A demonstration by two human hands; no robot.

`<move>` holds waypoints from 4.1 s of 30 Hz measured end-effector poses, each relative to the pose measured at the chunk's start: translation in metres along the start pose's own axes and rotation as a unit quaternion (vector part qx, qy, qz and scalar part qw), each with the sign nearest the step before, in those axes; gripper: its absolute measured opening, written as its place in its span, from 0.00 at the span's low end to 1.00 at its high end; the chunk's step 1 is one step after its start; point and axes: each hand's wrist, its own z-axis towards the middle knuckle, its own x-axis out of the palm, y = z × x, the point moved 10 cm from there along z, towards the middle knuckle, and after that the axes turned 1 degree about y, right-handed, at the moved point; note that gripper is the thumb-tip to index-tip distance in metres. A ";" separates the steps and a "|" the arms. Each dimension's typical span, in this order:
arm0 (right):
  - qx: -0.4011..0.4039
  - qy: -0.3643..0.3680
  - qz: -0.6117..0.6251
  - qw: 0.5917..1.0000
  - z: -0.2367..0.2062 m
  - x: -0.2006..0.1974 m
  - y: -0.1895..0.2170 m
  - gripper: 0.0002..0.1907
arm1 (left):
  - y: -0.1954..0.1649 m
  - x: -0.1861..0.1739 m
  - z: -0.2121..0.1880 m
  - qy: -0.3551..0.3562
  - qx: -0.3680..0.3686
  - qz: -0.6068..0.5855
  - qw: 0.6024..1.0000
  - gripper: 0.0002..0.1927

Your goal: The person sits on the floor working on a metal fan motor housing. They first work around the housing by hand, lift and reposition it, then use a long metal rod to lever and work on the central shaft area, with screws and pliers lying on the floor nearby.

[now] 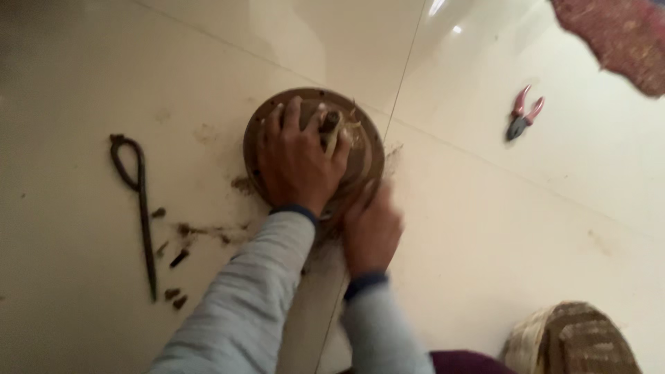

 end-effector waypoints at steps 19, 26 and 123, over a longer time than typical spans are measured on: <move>-0.112 0.012 -0.116 0.987 0.075 -0.004 0.002 0.14 | -0.004 0.000 0.001 -0.013 0.029 -0.012 0.999 0.25; -0.099 -0.008 -0.192 0.976 0.055 0.003 -0.018 0.11 | -0.005 0.003 0.015 0.031 0.064 -0.075 0.995 0.25; -0.085 0.044 -0.138 0.986 0.019 0.001 -0.009 0.09 | -0.005 -0.006 0.006 -0.015 0.024 -0.064 0.998 0.22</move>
